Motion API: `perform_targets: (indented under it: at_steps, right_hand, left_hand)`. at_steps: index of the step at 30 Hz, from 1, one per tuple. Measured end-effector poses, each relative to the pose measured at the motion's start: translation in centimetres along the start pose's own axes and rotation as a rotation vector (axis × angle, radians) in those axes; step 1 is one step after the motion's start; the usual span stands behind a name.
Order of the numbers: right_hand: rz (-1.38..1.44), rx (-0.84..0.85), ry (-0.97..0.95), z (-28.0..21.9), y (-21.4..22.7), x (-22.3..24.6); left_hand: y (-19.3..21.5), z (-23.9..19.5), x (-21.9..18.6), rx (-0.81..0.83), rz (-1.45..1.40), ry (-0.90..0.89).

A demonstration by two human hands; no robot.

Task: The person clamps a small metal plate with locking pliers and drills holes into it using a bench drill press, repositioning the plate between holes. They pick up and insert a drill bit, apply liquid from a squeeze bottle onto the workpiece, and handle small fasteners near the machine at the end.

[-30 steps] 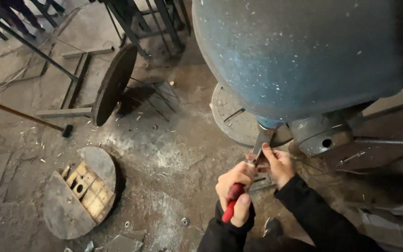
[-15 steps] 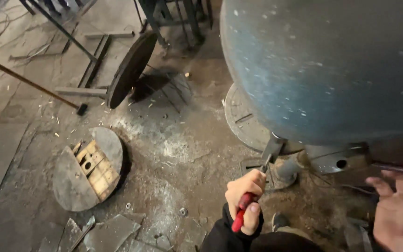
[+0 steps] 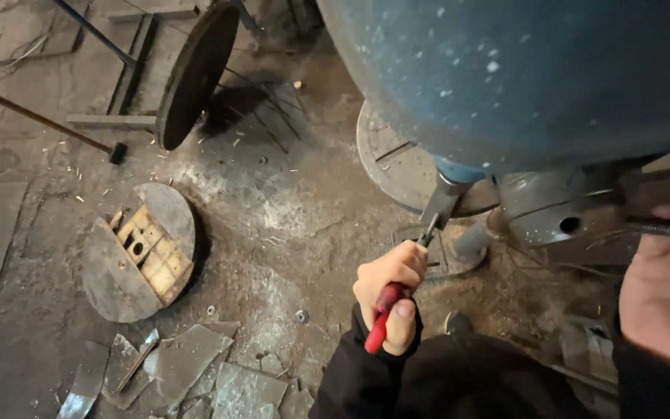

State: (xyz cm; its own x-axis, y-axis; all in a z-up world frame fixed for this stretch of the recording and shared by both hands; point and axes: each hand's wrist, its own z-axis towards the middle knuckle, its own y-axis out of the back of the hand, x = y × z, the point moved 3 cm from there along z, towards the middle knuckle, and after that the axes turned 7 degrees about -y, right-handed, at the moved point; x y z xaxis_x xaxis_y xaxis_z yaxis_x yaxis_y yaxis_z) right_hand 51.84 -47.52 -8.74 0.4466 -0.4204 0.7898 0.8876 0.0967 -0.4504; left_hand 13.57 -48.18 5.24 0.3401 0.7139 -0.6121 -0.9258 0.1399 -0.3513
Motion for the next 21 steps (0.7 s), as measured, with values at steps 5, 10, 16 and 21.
perform_targets:
  at_steps: [5,10,16,21]
  right_hand:
    - [0.518,-0.275,-0.44,-0.5,8.7,-4.1]
    - [0.123,-0.231,-0.427,0.6,6.6,-2.4]
    - [-0.069,-0.473,-0.892,-0.6,24.1,-10.3]
    - [0.796,-0.789,-1.243,2.0,12.1,-4.5]
  left_hand:
    - [-0.1,0.1,0.2,0.014,-0.03,-0.035]
    - [0.1,0.2,-0.1,0.027,-0.02,-0.028]
    - [0.3,0.3,0.0,0.035,-0.023,-0.019]
    - [0.3,0.5,-0.2,0.04,-0.052,-0.021]
